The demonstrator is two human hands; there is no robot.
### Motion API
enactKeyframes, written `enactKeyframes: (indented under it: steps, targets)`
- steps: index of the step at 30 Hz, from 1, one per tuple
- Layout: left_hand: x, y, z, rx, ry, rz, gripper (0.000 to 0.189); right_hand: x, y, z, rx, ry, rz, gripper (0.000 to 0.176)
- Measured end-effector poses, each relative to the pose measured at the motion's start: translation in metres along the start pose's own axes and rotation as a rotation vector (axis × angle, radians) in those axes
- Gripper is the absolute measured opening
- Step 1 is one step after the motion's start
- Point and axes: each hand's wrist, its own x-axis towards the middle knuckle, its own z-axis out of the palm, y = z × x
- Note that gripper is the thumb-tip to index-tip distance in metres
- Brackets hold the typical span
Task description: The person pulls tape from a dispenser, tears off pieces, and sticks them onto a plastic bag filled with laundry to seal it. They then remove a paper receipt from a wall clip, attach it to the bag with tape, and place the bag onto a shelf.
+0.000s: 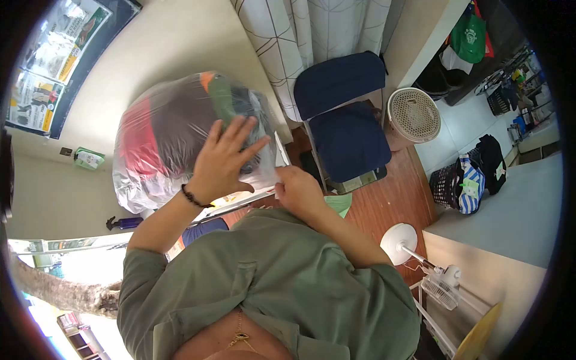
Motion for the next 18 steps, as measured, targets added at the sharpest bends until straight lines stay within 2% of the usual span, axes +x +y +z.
enactKeyframes:
  steps: [2,3,4,7,8,10,11,12,13,15,16,18]
  targets:
    - [0.018,0.009,0.02,0.165,-0.028,0.055,0.081,-0.003,-0.02,-0.015,-0.052,0.007,-0.14,0.02]
    - [0.024,0.011,0.034,0.246,-0.044,0.083,0.075,-0.005,-0.02,-0.017,-0.031,-0.006,-0.159,0.021]
    - [0.029,0.011,0.052,0.133,0.027,0.126,0.062,-0.006,-0.019,-0.019,-0.009,-0.02,-0.179,0.023]
    - [0.03,0.012,0.076,-0.087,-0.112,0.324,0.049,-0.008,-0.008,-0.024,0.138,0.024,-0.232,0.024]
    - [0.029,0.01,0.08,-0.143,-0.173,0.304,0.045,-0.009,-0.002,-0.026,0.202,0.05,-0.249,0.024]
    - [0.03,0.005,0.078,-0.252,-0.29,0.261,0.037,-0.01,0.013,-0.019,0.706,0.05,-0.038,0.025]
    - [0.031,0.005,0.079,-0.32,-0.331,0.168,0.035,-0.011,0.02,-0.016,0.955,0.047,0.075,0.025]
    - [0.031,0.007,0.079,-0.387,-0.37,0.073,0.033,-0.007,0.026,-0.015,1.071,0.093,0.079,0.023]
    - [0.031,0.009,0.08,-0.453,-0.407,-0.023,0.031,-0.005,0.032,-0.014,1.284,0.114,0.212,0.027]
    - [0.024,0.012,0.094,-0.624,-0.149,-0.161,0.031,0.001,0.05,-0.008,1.701,0.158,0.491,0.038]
    - [0.022,0.013,0.099,-0.704,-0.016,-0.227,0.031,0.005,0.089,0.018,1.527,-0.037,0.662,0.053]
    - [0.032,0.022,0.092,-0.788,0.103,-0.453,0.03,0.012,0.098,0.036,1.746,-0.635,0.612,0.056]
